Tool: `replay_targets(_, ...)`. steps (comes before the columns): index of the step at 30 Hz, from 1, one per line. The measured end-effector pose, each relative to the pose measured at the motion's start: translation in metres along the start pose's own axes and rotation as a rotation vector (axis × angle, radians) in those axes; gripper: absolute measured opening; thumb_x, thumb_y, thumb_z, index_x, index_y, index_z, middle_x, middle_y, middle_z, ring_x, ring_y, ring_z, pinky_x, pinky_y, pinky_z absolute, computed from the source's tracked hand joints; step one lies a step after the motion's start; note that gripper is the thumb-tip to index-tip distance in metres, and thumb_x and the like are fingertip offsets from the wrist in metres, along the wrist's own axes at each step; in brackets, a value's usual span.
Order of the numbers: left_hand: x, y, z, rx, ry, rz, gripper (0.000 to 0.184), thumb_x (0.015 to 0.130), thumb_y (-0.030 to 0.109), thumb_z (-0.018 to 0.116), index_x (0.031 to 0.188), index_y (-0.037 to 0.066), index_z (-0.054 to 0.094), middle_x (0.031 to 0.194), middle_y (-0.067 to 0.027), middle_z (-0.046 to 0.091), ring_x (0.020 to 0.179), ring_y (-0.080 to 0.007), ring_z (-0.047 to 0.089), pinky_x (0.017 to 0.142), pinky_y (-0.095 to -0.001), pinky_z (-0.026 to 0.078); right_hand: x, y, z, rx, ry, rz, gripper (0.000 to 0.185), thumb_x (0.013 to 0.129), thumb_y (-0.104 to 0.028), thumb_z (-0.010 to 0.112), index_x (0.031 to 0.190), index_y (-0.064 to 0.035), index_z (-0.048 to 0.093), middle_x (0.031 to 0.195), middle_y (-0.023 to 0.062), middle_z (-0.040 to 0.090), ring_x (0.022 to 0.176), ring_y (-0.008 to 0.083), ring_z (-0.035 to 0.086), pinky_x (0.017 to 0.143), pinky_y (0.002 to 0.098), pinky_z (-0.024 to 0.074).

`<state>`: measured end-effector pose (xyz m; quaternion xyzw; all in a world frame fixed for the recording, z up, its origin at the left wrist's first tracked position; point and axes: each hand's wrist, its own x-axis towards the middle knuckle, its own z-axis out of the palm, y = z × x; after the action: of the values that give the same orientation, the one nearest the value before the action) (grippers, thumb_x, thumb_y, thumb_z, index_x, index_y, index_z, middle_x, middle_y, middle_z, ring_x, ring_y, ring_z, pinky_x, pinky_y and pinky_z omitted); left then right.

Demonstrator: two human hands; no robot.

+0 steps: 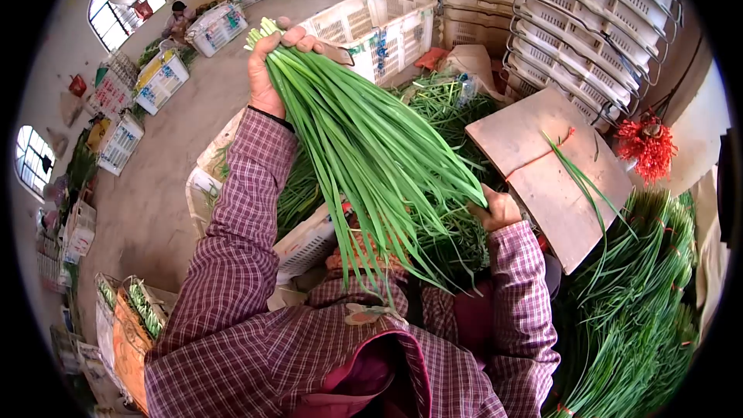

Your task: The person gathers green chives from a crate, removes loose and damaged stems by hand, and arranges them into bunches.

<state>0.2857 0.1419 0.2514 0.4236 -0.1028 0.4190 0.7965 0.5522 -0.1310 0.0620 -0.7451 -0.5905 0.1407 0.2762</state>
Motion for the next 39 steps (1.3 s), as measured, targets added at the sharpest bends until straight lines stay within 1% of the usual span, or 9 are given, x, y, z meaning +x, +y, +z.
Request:
replay_targets(2,0.007,0.012,-0.012,-0.008,-0.005,0.082,0.026,0.079,0.014,0.063,0.102,0.014,0.051,0.078,0.0042,0.046,0.075,-0.0126,0.048,0.088,-0.0338,0.043,-0.009,0.015,-0.005,-0.293,-0.024,0.19,0.027,0.08,-0.03,0.067,0.102,-0.0156,0.063,0.086,0.0173,0.067,0.081,0.0342,0.066,0.072,0.0462,0.0518)
replay_targets(5,0.011,0.022,-0.023,-0.029,0.026,0.122,0.027,0.077,0.016,0.063,0.101,0.014,0.051,0.078,0.0027,0.049,0.076,-0.0147,0.049,0.087,-0.0361,0.044,-0.022,0.023,-0.024,-0.291,-0.051,0.33,0.036,0.077,-0.03,0.068,0.11,-0.0166,0.064,0.093,0.0106,0.069,0.09,0.0307,0.065,0.079,0.0431,0.0509)
replay_targets(11,0.01,0.023,-0.033,-0.017,0.055,0.177,0.028,0.078,0.015,0.066,0.101,0.013,0.052,0.08,0.0041,0.048,0.076,-0.0123,0.049,0.087,-0.0341,0.043,-0.017,-0.025,-0.055,0.098,0.358,0.091,0.025,0.084,-0.03,0.065,0.091,-0.0055,0.066,0.08,0.0141,0.067,0.069,0.0285,0.067,0.063,0.0365,0.0522)
replay_targets(17,0.009,0.022,-0.044,-0.049,0.023,0.212,0.028,0.077,0.016,0.063,0.102,0.014,0.05,0.077,0.003,0.046,0.073,-0.0142,0.046,0.085,-0.0364,0.042,-0.01,-0.118,-0.053,0.297,0.52,-0.237,0.01,0.082,-0.006,0.066,0.084,-0.0009,0.058,0.074,0.0111,0.062,0.064,0.023,0.062,0.062,0.0322,0.0499)
replay_targets(30,0.013,0.034,-0.025,-0.032,-0.068,0.217,0.023,0.079,0.014,0.062,0.1,0.013,0.053,0.078,0.0043,0.044,0.074,-0.0123,0.043,0.086,-0.0349,0.041,0.011,-0.103,-0.047,0.33,0.648,-0.121,0.014,0.088,-0.012,0.062,0.096,-0.0006,0.062,0.087,0.0134,0.064,0.076,0.0254,0.063,0.071,0.0321,0.0506)
replay_targets(34,0.049,0.083,0.0,0.429,-0.203,0.226,0.024,0.08,0.013,0.064,0.103,0.01,0.056,0.078,0.0009,0.052,0.079,-0.0146,0.05,0.089,-0.034,0.042,0.01,-0.085,-0.043,0.289,0.65,-0.099,0.016,0.089,-0.015,0.06,0.097,-0.0006,0.063,0.087,0.0134,0.065,0.077,0.0242,0.064,0.071,0.0326,0.0503)
replay_targets(36,0.051,0.093,0.04,0.755,-0.226,0.317,0.018,0.082,0.017,0.065,0.099,0.011,0.06,0.079,-0.0022,0.06,0.082,-0.016,0.059,0.083,-0.0323,0.048,0.009,-0.086,-0.044,0.338,0.646,-0.038,0.017,0.091,-0.016,0.059,0.097,-0.0004,0.063,0.086,0.0129,0.065,0.077,0.0221,0.063,0.071,0.0321,0.05)
replay_targets(37,0.049,0.088,0.069,0.9,-0.192,0.419,0.03,0.08,0.011,0.067,0.108,0.004,0.06,0.083,-0.0069,0.066,0.072,-0.0201,0.064,0.067,-0.0267,0.054,0.009,-0.085,-0.043,0.332,0.633,-0.013,0.018,0.091,-0.017,0.059,0.097,-0.0002,0.062,0.085,0.0126,0.065,0.077,0.0214,0.063,0.072,0.0319,0.0498)
replay_targets(39,0.044,0.082,0.094,1.325,-0.357,0.528,0.022,0.077,0.005,0.066,0.096,0.002,0.057,0.079,-0.0077,0.064,0.074,-0.0167,0.064,0.063,-0.0272,0.054,0.012,-0.083,-0.038,0.325,0.633,-0.042,0.018,0.091,-0.017,0.059,0.097,-0.0001,0.063,0.086,0.013,0.066,0.077,0.022,0.063,0.072,0.0324,0.05)
